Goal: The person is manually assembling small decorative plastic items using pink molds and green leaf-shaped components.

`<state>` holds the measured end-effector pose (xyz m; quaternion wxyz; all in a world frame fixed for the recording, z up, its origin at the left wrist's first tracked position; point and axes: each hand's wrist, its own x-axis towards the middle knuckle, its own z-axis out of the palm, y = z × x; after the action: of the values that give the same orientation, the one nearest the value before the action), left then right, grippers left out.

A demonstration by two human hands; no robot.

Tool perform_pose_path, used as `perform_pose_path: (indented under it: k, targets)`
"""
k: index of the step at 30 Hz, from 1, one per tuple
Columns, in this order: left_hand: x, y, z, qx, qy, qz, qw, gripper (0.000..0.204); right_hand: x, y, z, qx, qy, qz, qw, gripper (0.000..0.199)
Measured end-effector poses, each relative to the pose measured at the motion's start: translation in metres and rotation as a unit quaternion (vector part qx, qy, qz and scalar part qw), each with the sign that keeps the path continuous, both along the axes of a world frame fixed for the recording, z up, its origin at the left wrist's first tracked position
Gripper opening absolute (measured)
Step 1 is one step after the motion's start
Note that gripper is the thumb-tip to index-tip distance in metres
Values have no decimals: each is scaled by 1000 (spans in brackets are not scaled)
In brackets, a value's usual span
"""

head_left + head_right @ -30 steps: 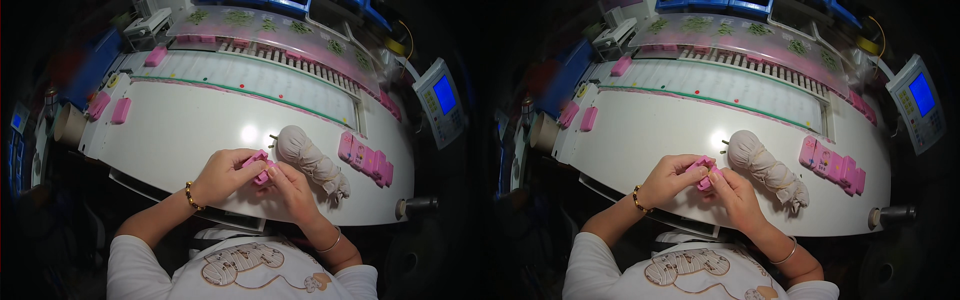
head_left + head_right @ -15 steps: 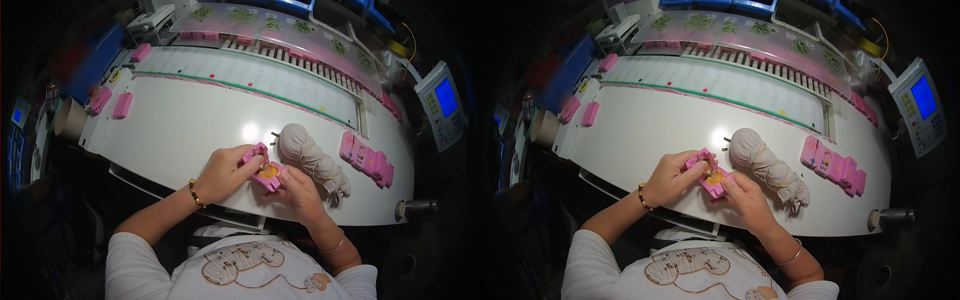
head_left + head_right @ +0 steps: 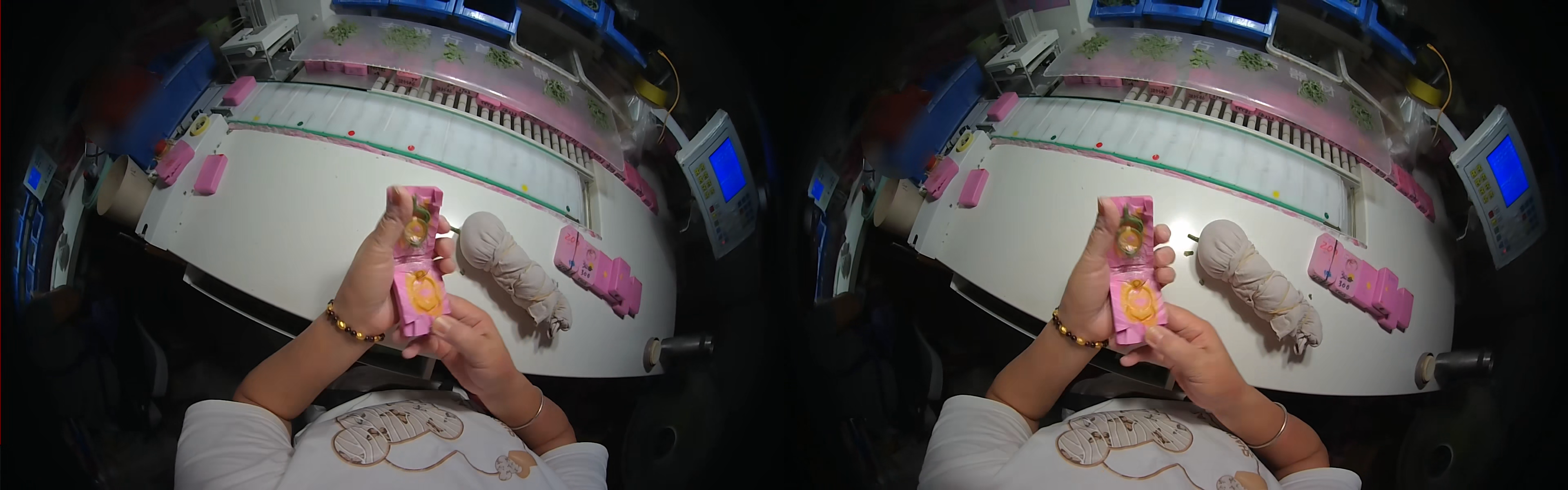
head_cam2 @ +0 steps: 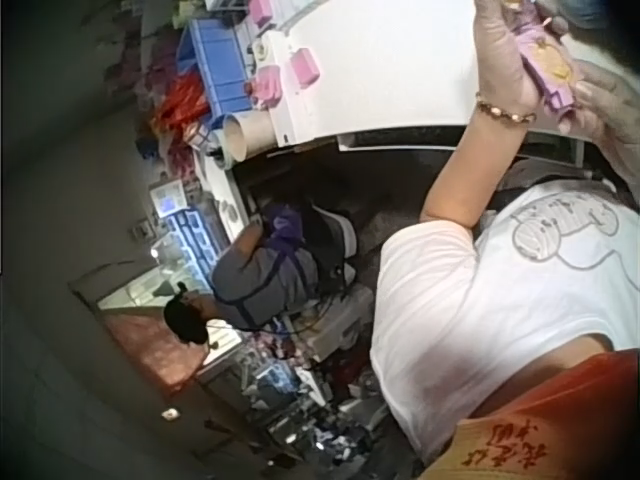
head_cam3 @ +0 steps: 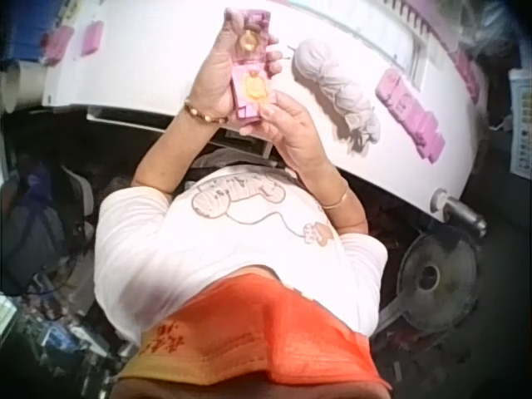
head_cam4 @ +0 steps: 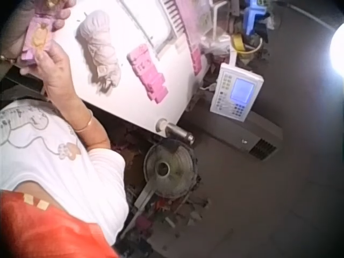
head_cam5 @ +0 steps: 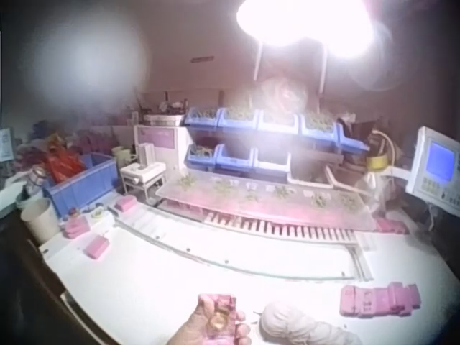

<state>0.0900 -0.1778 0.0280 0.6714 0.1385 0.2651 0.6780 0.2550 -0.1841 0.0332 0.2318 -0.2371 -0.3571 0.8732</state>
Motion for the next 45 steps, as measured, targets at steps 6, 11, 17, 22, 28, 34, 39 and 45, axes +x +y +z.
perform_pose_path:
  k: [6, 11, 17, 22, 28, 34, 39, 45]
  targets:
    - [3, 5, 8, -15, -18, -12, 1000, 51, 9, 9, -7, 78, -89, 109, 987, 29]
    - [-1, 0, 5, -47, 43, 8, 998, 46, 6, 25, 16, 423, -205, -112, 875, 29]
    - [9, -4, 12, -33, 138, -1, 990, 31, -8, 47, 31, 670, -201, -209, 683, 35]
    - [9, -2, 8, -17, 163, 42, 986, 34, -13, 52, 22, 708, -181, -208, 650, 28]
    - [0, 6, 8, -42, 188, 66, 979, 41, -8, 49, 27, 689, -135, -215, 679, 24]
    - [-15, -11, -3, -13, 204, -55, 977, 49, 9, 51, 30, 843, -147, -295, 424, 28]
    - [-8, -25, 2, 33, 200, -110, 973, 22, 8, 47, 20, 866, -135, -228, 424, 32]
    - [0, -24, -7, 9, 44, -141, 989, 16, -2, 44, 2, 730, -114, -283, 612, 21]
